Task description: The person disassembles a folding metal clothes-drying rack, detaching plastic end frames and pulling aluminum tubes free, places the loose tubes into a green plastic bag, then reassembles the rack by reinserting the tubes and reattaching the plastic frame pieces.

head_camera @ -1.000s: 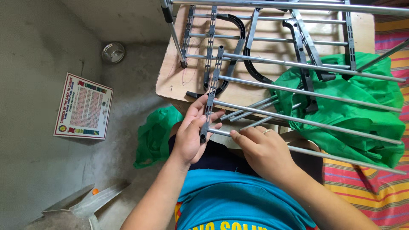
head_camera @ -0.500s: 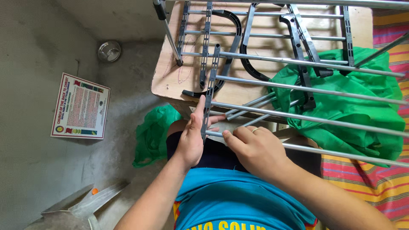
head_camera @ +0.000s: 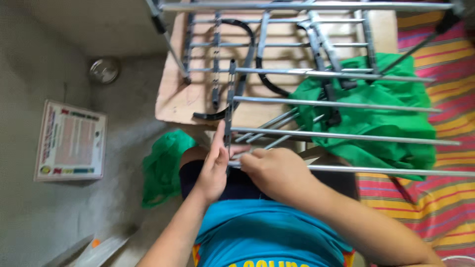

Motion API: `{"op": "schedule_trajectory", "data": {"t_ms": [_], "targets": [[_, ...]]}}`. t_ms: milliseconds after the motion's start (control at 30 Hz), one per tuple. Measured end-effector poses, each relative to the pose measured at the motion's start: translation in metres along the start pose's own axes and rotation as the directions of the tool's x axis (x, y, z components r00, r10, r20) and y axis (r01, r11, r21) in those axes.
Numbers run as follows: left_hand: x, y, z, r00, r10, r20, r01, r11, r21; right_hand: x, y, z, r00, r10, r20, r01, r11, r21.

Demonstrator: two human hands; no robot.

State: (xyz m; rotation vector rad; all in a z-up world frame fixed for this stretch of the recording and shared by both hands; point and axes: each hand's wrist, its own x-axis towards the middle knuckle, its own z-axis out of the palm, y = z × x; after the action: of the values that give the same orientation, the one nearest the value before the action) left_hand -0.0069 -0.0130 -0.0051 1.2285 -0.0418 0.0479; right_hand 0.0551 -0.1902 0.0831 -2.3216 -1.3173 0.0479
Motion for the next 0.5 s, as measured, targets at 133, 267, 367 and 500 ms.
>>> {"op": "schedule_trajectory", "data": {"t_ms": [133,267,367,500], "targets": [[0.012,0.006,-0.017,0.988,-0.128,-0.088,0.131,0.991,0.033,-0.001,0.001,0.003,0.999,-0.045,0.021,0.046,0.997,-0.064],[0.028,0.008,-0.025,0.916,-0.36,-0.174,0.338,0.93,-0.145,-0.004,-0.004,0.005,0.993,-0.121,0.014,0.121,0.984,-0.132],[0.034,0.009,-0.024,0.921,-0.348,-0.176,0.337,0.937,-0.093,-0.006,-0.006,0.0,0.994,-0.108,-0.007,0.105,0.978,-0.181],[0.031,0.022,-0.029,0.904,-0.363,-0.227,0.344,0.931,-0.118,-0.021,-0.001,-0.013,1.0,0.0,0.013,0.002,0.988,-0.152]]}}
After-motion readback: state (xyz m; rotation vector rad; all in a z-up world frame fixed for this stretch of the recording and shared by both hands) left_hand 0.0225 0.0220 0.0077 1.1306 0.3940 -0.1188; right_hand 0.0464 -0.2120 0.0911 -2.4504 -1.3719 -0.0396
